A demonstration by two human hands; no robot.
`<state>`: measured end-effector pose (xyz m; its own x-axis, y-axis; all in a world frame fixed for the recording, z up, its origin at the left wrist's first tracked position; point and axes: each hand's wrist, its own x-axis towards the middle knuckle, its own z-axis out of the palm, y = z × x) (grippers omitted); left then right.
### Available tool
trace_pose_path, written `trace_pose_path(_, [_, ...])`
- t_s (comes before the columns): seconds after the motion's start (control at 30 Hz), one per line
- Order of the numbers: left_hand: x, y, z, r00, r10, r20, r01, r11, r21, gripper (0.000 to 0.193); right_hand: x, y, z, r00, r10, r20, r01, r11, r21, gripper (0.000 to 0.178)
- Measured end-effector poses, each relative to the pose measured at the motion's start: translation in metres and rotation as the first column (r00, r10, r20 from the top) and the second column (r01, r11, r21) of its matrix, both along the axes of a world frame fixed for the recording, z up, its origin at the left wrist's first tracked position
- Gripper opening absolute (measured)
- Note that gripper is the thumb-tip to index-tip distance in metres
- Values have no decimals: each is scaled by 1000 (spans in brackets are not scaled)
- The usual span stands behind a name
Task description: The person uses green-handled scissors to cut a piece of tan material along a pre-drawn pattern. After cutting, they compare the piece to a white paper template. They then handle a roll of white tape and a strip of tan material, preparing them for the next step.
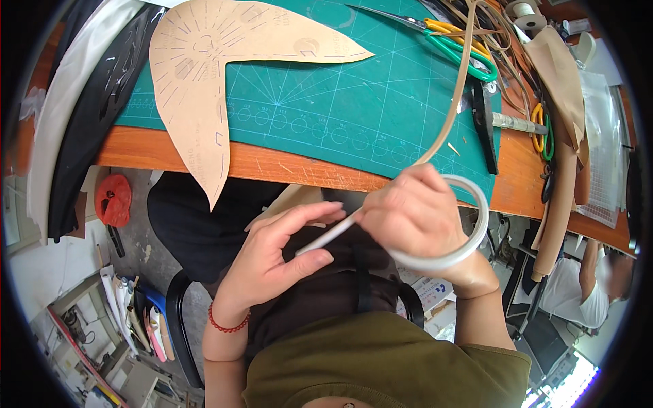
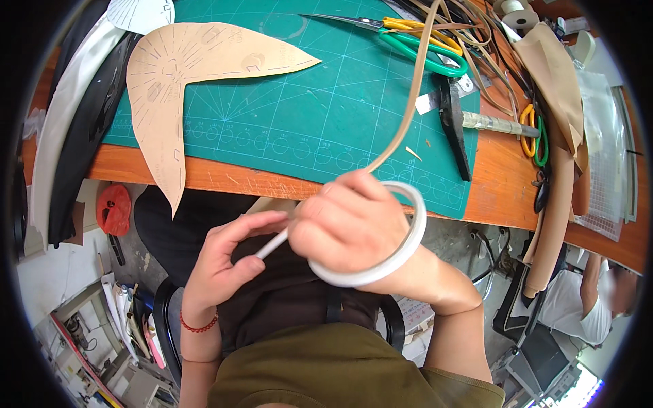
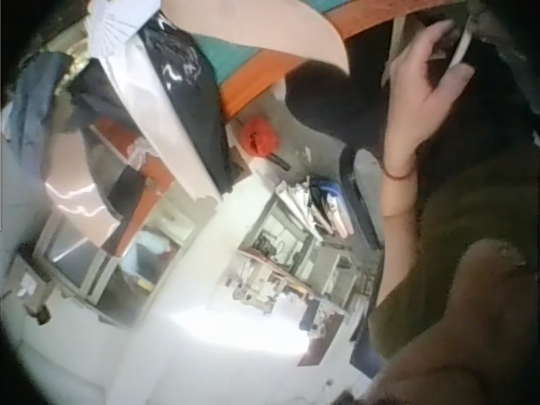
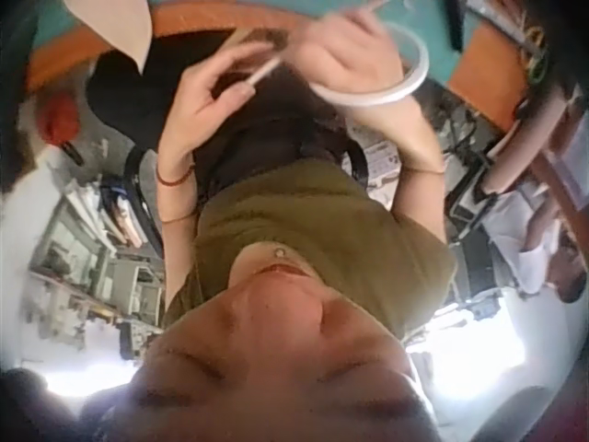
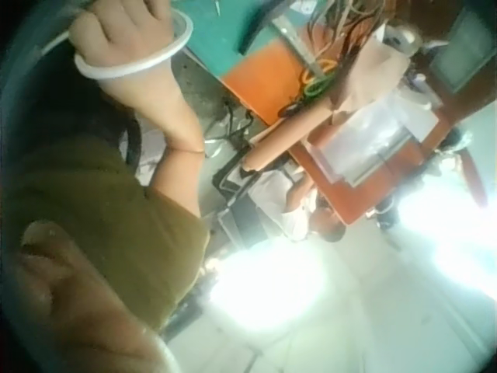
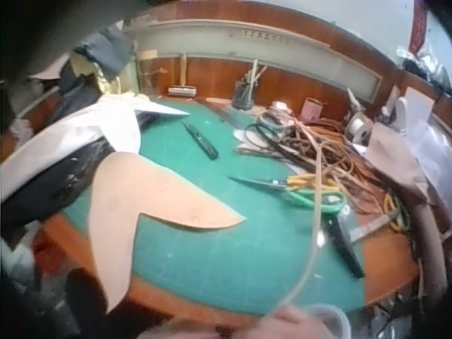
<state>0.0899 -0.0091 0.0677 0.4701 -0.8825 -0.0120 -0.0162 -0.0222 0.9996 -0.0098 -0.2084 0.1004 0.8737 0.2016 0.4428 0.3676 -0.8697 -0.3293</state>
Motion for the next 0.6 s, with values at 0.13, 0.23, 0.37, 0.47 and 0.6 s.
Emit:
trace_pose_path(0.13, [9, -15, 20, 959, -181, -219, 218, 964, 154, 22, 0, 7, -3, 999, 41, 23, -42, 998, 41, 22])
trace_pose_path(0.23, [-1, -24, 9, 923, -110, -370, 160, 981, 108, 21, 0, 2, 12, 989, -55, -137, 69, 993, 97, 23])
trace_pose_path(0.37, [-5, -20, 1, 956, -56, -287, 106, 981, 163, 20, -5, -13, 16, 938, -221, -268, 321, 847, 424, 12])
trace_pose_path(0.47, [-5, -15, -8, 949, -62, -310, 121, 977, 176, 21, -5, -23, 14, 932, -263, -250, 351, 830, 433, 11])
trace_pose_path(0.6, [-7, -10, -10, 923, -38, -382, 122, 973, 198, 21, 8, -26, 12, 940, -256, -226, 325, 873, 363, 12])
